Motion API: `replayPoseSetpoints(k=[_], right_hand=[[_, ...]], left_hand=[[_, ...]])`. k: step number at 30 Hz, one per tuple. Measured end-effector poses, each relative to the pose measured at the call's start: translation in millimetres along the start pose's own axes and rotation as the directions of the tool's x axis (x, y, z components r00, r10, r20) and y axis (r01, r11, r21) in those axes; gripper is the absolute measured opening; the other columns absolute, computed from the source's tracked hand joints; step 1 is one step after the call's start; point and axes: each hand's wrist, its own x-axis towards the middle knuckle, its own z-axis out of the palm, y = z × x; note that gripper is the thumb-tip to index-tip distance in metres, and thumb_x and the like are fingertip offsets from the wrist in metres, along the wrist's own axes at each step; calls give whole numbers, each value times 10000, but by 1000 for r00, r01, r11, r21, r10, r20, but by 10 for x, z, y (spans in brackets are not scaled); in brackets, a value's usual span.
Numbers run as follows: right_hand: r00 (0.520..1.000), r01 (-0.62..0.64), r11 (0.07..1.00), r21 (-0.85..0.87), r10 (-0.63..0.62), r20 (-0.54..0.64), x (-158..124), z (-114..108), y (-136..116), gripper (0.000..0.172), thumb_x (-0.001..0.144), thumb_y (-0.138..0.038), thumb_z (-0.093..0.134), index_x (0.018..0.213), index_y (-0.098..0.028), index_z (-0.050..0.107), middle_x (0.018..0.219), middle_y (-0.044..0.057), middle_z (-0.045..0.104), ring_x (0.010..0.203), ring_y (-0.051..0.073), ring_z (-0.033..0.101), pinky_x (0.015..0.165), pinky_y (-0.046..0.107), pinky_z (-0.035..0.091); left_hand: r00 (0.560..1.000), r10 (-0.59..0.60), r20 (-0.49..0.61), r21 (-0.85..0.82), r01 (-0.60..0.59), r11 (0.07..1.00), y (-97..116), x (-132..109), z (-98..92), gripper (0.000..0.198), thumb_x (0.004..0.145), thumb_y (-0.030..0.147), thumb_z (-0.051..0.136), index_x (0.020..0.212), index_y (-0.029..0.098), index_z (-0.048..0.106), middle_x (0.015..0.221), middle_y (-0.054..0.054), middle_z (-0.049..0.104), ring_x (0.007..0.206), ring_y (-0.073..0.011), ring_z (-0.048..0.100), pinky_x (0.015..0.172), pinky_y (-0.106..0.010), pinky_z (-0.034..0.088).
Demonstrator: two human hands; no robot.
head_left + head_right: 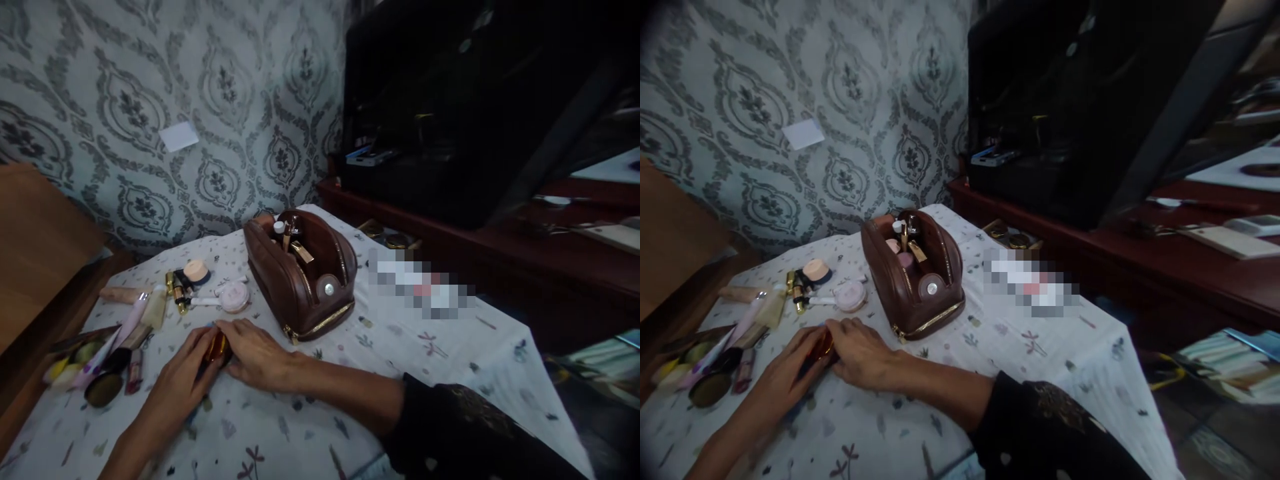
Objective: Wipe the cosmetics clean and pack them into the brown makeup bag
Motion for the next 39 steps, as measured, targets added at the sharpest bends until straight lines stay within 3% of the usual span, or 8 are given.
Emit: replayPoseSetpoints(k=[6,9,12,15,18,25,33,39], right_hand=[[947,305,930,-206,-320,-40,-232,-668,-191,264,935,-164,559,1193,-111,583,1095,122,663,1049,222,604,916,338,509],[894,378,871,-313,-432,-121,-312,-1008,-177,218,998,-186,449,1109,-121,625,1024,103,676,959,194,601,878,308,505],[875,321,835,-446,-442,-197,-315,-1353,-86,262,1011,-188,405,1054,-132,657,1016,110,682,936,201,593,852,326,496],[911,104,800,-591,-315,-267,-228,-1688,60,253,994,-188,448,1011,-135,695,1030,123,675,985,237,577,882,374,464],[975,2,705,-710,-160,-156,-99,-1919,234,184,937,-202,567,955,-149,742,1046,138,674,1048,291,554,893,420,432],[977,214,444,-870,-103,188,40,-1919,616,180,864,-155,618,956,-169,772,1190,147,681,1132,331,565,939,494,394],[966,195,509,-838,-248,75,96,-1942,836,145,796,-108,630,790,-198,743,1013,97,719,1058,276,594,956,461,384],[969,192,453,-870,-230,93,117,-1987,880,96,740,-130,664,784,-192,723,998,110,712,1063,290,576,962,481,388]], left_hand=[[996,-84,0,141,83,987,42,131,-1,461,923,548,452,1244,235,559,1070,-74,625,834,-251,686,734,-377,558],[985,-170,16,235,162,958,113,177,14,491,931,528,435,1277,199,549,1113,-107,639,861,-284,699,721,-394,546],[976,-205,70,253,181,950,159,185,-10,513,942,530,423,1324,205,531,1163,-123,659,936,-308,706,776,-409,539],[980,-185,78,239,161,958,150,184,-28,511,941,505,432,1353,216,522,1210,-123,666,961,-302,704,804,-405,532],[984,-156,80,223,135,965,126,193,-27,497,928,498,442,1326,218,546,1228,-117,666,949,-288,704,790,-388,531],[977,-178,113,246,146,958,143,196,-17,551,944,521,376,1373,193,483,1284,-138,635,999,-302,697,816,-409,531],[979,-171,108,213,145,966,73,183,-3,537,933,513,417,1377,220,493,1297,-123,637,1026,-300,698,836,-411,536],[977,-158,141,148,137,979,-47,193,-64,568,860,474,516,1371,226,534,1290,-114,666,1006,-288,712,845,-405,566]])
